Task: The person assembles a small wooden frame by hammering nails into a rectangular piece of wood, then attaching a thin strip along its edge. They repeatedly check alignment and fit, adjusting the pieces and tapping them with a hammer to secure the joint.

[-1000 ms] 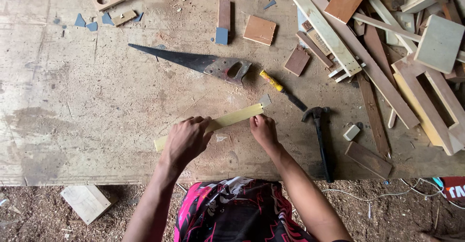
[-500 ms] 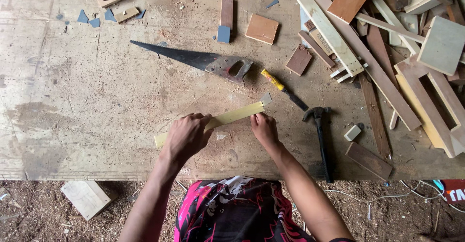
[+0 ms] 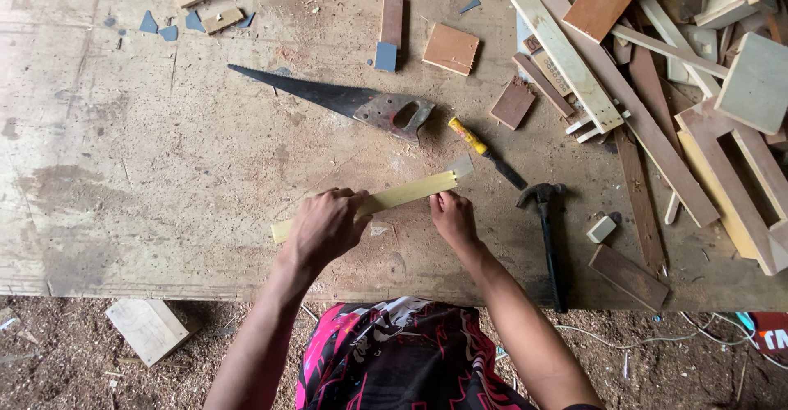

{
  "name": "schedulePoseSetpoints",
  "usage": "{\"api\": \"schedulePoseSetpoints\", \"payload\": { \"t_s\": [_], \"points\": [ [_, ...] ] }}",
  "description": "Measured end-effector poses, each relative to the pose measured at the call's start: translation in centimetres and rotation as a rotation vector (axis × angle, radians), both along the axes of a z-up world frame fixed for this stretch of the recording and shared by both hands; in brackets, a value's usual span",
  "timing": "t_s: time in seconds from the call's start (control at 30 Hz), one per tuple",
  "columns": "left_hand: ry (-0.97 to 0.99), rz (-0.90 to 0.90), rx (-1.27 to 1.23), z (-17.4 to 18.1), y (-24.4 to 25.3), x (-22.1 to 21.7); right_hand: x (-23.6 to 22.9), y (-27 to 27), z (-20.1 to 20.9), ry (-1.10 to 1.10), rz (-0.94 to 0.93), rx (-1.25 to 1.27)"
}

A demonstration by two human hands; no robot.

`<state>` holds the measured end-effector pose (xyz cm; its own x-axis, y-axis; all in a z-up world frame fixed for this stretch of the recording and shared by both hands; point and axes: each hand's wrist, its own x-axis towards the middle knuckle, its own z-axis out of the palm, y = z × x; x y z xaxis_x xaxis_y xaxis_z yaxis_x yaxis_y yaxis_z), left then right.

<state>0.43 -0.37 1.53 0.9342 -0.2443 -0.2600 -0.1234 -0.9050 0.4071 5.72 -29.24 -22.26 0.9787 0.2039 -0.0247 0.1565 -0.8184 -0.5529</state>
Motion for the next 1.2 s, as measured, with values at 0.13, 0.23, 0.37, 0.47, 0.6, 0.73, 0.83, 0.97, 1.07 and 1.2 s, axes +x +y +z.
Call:
{"api": "schedulePoseSetpoints", "payload": {
  "t_s": [0.13,0.23,0.37,0.47,0.6,0.73,0.83,0.97,1.07,1.2],
  "points": [
    [-0.168,-0.033,0.01,-0.4,-0.3,-0.4,0.0,-0.1,0.8,-0.106,0.036,0.028],
    [-0.17,-0.049,0.011,-0.8,-0.1,-0.5,-0.5,0.2,1.3,-0.071,0.025,0.015],
    [-0.146,-0.056,0.04,-1.3,0.0,0.1,0.2,0.3,1.7,-0.032,0.013,0.029],
    [-0.191,-0.073,0.039,-1.5,0.2,-0.4,-0.2,0.3,1.4,-0.081,0.04,0.023],
    [-0.246,-0.056,0.008,-1.5,0.4,-0.4,0.0,0.2,0.6,-0.174,0.051,0.028],
    [-0.199,-0.08,0.043,-1.8,0.5,-0.4,-0.2,0.2,-0.4,-0.036,0.019,-0.024],
    [-0.176,-0.073,0.042,-1.9,0.5,-0.5,-0.2,0.1,-0.7,0.014,-0.001,-0.038],
    [-0.17,-0.068,0.051,-1.9,0.4,-0.7,-0.4,0.0,-0.7,-0.103,0.03,0.004],
    [-0.226,-0.063,0.033,-1.5,0.3,-0.5,-0.3,0.2,-0.4,-0.102,0.023,0.012],
    [0.074,0.014,0.118,-0.8,-0.4,-0.6,-0.3,0.5,0.3,-0.113,0.024,-0.007]
  ]
}}
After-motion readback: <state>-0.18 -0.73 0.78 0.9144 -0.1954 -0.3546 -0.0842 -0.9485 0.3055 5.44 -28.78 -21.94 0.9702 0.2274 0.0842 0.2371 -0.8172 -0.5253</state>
